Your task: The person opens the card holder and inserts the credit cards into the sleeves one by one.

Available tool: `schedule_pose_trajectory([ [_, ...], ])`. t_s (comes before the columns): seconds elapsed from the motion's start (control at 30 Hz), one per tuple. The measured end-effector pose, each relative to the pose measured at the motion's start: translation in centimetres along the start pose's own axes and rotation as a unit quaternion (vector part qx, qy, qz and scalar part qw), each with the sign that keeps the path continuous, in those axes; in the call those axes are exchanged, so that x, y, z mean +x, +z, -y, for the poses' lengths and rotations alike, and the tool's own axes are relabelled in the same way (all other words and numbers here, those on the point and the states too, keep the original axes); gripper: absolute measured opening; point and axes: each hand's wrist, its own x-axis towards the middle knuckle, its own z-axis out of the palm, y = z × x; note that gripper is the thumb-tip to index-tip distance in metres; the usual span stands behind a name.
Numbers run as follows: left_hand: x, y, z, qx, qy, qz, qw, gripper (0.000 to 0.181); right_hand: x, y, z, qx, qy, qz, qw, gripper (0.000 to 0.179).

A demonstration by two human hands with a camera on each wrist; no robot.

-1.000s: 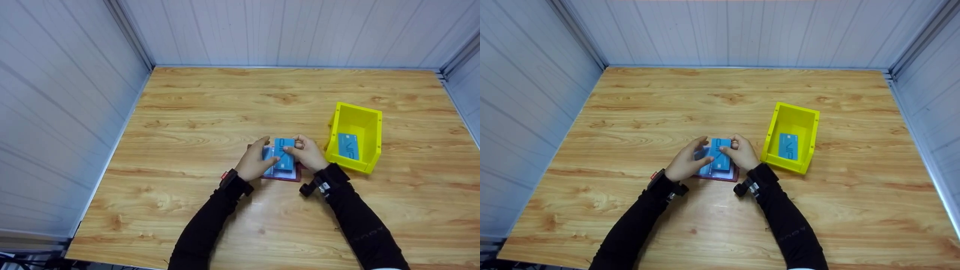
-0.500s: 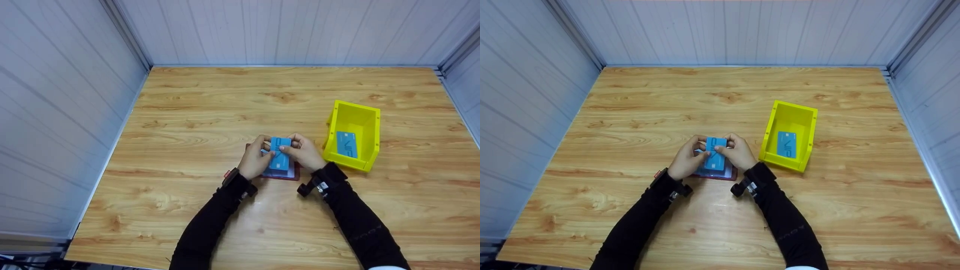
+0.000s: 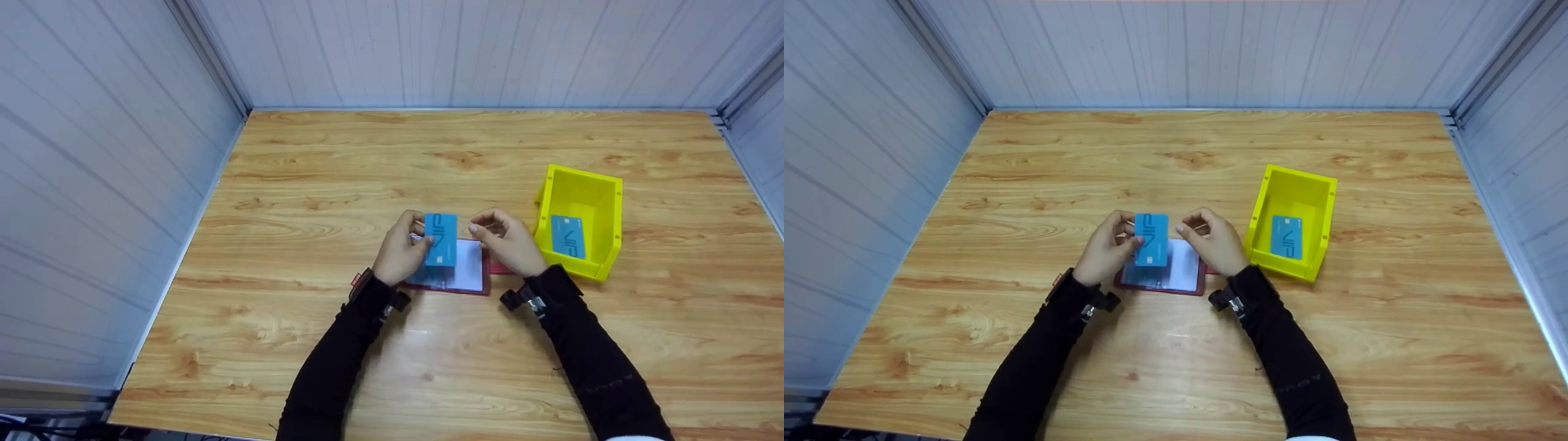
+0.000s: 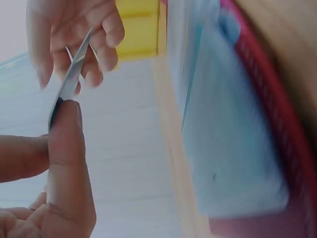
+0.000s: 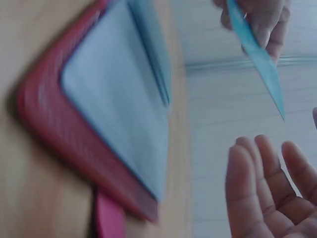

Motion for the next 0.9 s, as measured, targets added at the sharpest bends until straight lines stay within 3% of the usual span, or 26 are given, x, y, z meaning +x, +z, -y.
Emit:
schedule_pose_trajectory([
  [0.13, 0.1, -0.5, 0.0, 0.006, -0.006, 0.000, 1.0000, 0.030, -0.5, -0.4, 0.7, -0.151, -0.021, 0.038, 0.9876, 0.042],
  [0.27, 0.1, -0.7, 0.0, 0.023, -0.010, 0.004, 0.9997, 0.029, -1.0, -0.1, 1.1, -0.275, -0.044, 0.084, 0.9568, 0.054],
  [0.37, 0.2, -0.7, 0.0, 0.038, -0.017, 0.011, 0.9991, 0.030, -1.3, 0.2, 1.1, -0.345, -0.047, 0.097, 0.9323, 0.064],
  [0.5, 0.1, -0.8, 0.1, 0.058, -0.042, 0.037, 0.9968, 0.034, -1.3, 0.5, 1.2, -0.397, -0.033, 0.101, 0.9115, 0.071],
  [0.63, 0.0, -0.8, 0.3, 0.079, -0.061, 0.064, 0.9930, 0.041, -1.3, 0.6, 1.1, -0.426, -0.008, 0.110, 0.8981, 0.071],
  [0.9, 0.1, -0.7, 0.8, 0.133, -0.057, 0.059, 0.9877, 0.053, -1.6, 1.4, 1.0, -0.467, 0.015, 0.137, 0.8734, 0.072],
])
